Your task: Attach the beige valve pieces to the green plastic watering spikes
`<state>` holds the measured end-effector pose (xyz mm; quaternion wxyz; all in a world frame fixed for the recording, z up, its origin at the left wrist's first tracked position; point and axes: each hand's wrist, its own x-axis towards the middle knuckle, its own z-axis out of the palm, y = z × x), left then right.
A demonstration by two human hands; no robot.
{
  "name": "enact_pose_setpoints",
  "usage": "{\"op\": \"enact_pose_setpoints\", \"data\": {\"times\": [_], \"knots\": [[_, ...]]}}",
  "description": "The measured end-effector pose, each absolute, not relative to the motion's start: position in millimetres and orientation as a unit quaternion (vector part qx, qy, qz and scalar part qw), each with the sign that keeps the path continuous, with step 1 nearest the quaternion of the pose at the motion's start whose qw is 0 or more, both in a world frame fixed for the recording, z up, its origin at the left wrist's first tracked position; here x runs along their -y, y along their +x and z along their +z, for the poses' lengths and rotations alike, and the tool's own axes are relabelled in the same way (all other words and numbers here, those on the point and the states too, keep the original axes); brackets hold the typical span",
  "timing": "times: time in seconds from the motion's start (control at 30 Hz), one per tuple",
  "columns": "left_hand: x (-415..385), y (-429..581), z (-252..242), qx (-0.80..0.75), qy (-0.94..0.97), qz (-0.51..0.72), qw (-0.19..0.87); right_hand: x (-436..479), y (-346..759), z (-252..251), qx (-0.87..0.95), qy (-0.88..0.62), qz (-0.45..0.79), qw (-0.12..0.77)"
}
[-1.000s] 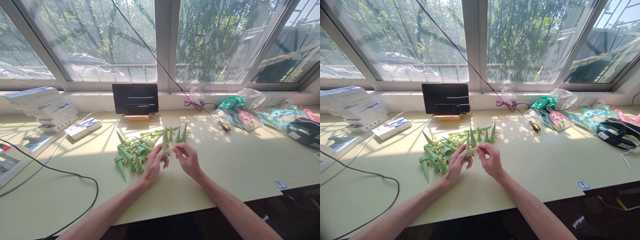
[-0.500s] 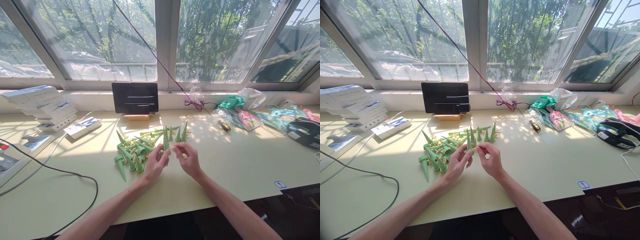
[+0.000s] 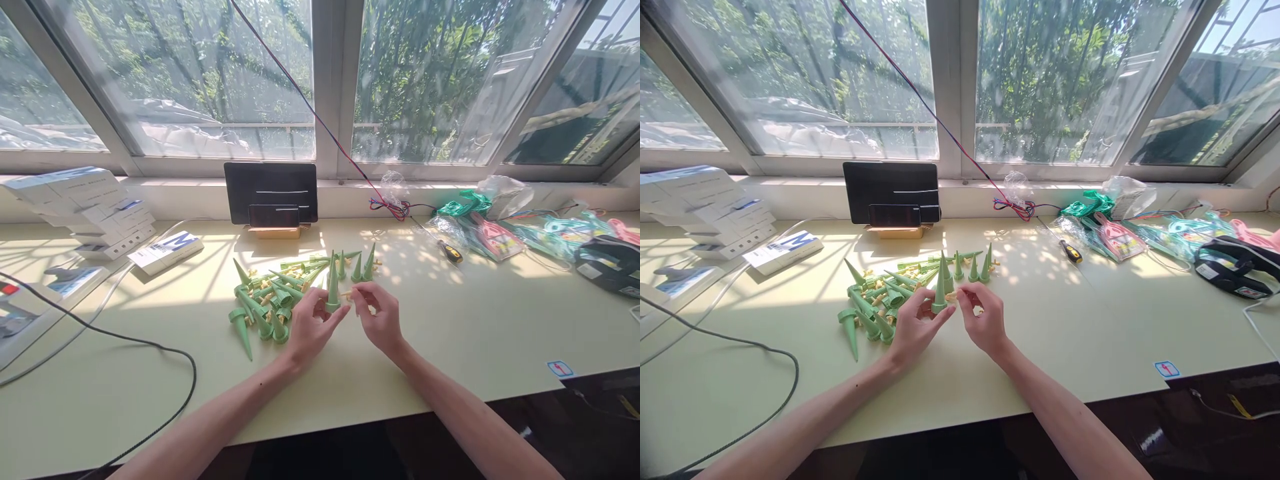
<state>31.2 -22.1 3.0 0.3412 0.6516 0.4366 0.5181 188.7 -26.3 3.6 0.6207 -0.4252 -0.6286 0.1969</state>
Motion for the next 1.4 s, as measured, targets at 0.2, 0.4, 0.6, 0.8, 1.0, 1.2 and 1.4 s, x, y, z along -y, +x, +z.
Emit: {"op": "enact_pose_setpoints", "data": {"times": [0.2, 0.4, 0.6, 0.8, 1.0, 1.2, 1.4], "knots": [[23.5, 34.2, 7.9, -0.408, 0.612, 0.515, 0.439, 25.9, 187.9, 4.5, 0.619, -0.431, 0.196, 0.626], [21.7, 36.6, 15.5, -0.298, 0.531, 0.505, 0.612, 25.3, 188.3, 4.5, 0.614, -0.441, 0.204, 0.622], [20.3, 37.2, 13.3, -0.252, 0.422, 0.492, 0.719, 24.9, 187.6, 3.1, 0.62, -0.445, 0.206, 0.613], [23.7, 38.7, 17.6, -0.269, 0.4, 0.509, 0.713, 25.4, 188.0, 1.6, 0.624, -0.447, 0.205, 0.607], [24.6, 39.3, 18.5, -0.277, 0.396, 0.514, 0.709, 25.0, 188.3, 2.0, 0.627, -0.448, 0.204, 0.604], [26.2, 38.7, 18.8, -0.279, 0.419, 0.509, 0.699, 25.1, 188.0, 0.9, 0.629, -0.444, 0.213, 0.602], [24.7, 38.4, 15.5, -0.264, 0.435, 0.501, 0.7, 25.5, 187.6, 2.2, 0.629, -0.442, 0.208, 0.604]]}}
